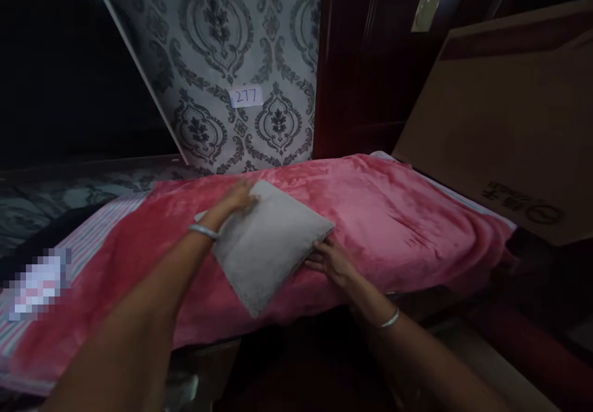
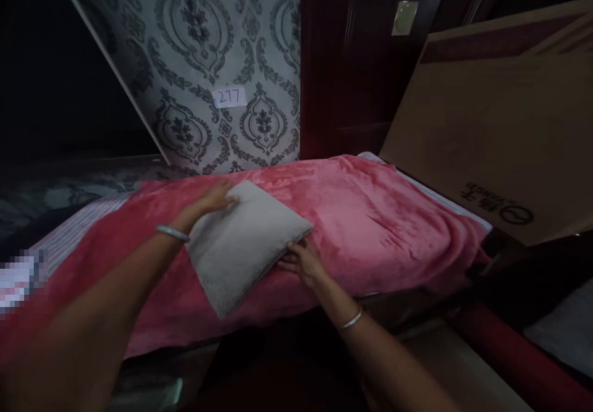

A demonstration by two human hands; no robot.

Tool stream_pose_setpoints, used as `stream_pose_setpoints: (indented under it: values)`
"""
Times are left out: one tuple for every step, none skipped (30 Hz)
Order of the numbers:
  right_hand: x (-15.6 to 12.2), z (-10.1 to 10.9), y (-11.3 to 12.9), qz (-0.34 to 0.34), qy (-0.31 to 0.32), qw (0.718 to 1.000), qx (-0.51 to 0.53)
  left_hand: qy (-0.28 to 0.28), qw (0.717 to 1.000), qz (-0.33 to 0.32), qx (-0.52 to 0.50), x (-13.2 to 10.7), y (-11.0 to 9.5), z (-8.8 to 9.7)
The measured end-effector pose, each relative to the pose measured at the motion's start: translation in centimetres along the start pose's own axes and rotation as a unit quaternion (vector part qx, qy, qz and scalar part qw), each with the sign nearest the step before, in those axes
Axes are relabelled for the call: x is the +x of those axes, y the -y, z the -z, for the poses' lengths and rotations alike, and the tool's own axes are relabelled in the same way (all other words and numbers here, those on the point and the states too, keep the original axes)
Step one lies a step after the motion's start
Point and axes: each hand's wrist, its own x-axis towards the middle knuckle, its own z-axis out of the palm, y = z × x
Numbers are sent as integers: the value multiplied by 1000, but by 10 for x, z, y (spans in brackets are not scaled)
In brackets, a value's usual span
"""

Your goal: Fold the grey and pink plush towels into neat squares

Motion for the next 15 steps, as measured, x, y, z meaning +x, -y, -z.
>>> stream_pose_setpoints:
  values:
    - [1,3,-2,-4,6,1000,-2,38,999,-15,8,-6,-10,-18]
    - [2,5,-3,-5,13,1000,-4,77,996,-35,20,-13,-18,-36]
    - [3,7,-2,-7,17,1000,-7,101,993,-49,31,-20,-25,-51]
    - [4,9,-1,-9,20,1000,-10,112,991,-60,43,-27,-29,-64]
    - [5,10,-1,-10,23,1000,-13,108,991,-66,52,-34,-32,-75]
    - [5,10,0,-10,26,999,-17,93,992,-65,57,-39,-33,-82]
    - [5,11,-1,-10,28,999,-21,79,993,-64,59,-42,-33,-87]
    - [5,11,-1,-11,29,999,-24,71,994,-65,60,-43,-32,-89]
    - [5,11,-2,-14,31,999,-24,69,994,-66,59,-44,-31,-91]
    - [5,11,-2,-17,31,999,-20,67,994,-66,57,-43,-30,-91]
    - [5,12,-2,-20,30,999,-14,66,994,-66,55,-42,-29,-91]
    - [5,12,0,-22,28,999,-7,64,994,-66,54,-41,-29,-91]
    - [6,13,2,-21,24,999,-1,63,994,-66,51,-40,-28,-91]
    - [7,14,5,-18,17,1000,3,61,995,-67,48,-40,-28,-91]
    - [9,15,8,-15,7,1000,7,59,995,-67,44,-40,-28,-91]
